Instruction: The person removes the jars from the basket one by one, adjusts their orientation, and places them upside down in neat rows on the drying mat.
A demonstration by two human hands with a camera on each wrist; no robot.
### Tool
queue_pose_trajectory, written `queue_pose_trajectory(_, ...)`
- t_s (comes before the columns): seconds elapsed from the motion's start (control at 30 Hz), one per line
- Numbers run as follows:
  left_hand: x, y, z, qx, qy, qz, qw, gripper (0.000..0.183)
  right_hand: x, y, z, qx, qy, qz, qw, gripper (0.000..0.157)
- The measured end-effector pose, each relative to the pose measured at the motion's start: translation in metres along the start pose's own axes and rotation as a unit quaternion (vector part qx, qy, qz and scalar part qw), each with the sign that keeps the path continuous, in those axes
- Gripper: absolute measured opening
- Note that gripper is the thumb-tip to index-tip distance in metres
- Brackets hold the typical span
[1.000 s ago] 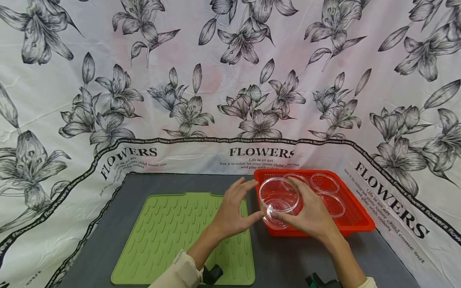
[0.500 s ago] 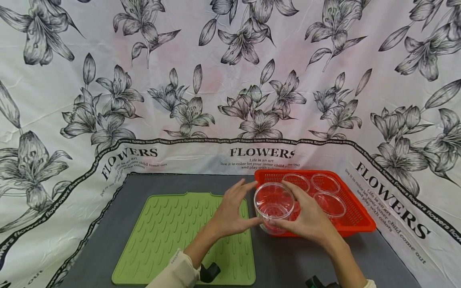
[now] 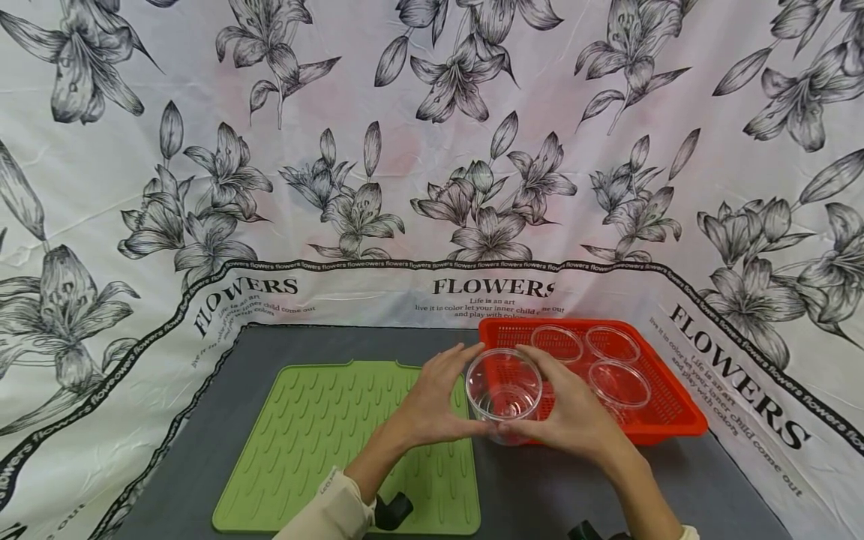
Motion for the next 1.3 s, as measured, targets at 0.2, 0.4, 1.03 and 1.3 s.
queue_pose_trajectory(0.2,-0.002,0.001,0.001,0.000,-0.006,-0.015,0.9999,0.110,0.003,-0.001,-0.003,0.010,-0.005,0.008,1.000,0.101)
queue_pose_trajectory(0.4,-0.003,0.003,0.001,0.005,-0.007,-0.021,0.9997,0.110,0.004,0.000,-0.008,0.019,-0.007,0.009,1.000,0.102)
queue_pose_trajectory(1.03,0.003,0.007,0.009,-0.025,0.025,0.008,0.9993,0.101,0.004,-0.002,-0.011,0.023,-0.019,0.001,1.000,0.097)
queue_pose_trajectory(1.3,0.011,0.011,0.015,-0.069,0.059,0.024,0.9956,0.103,-0.005,0.003,-0.014,0.011,-0.049,-0.033,0.998,0.089)
Point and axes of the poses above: each hand's wrist, its own y-axis away from the middle knuckle, its own z-axis out of the back of the hand, x = y × z, the point moved 7 cm from there along -y, towards the middle knuckle, and after that the axes turned 2 degrees about -x, right-handed, at the moved point
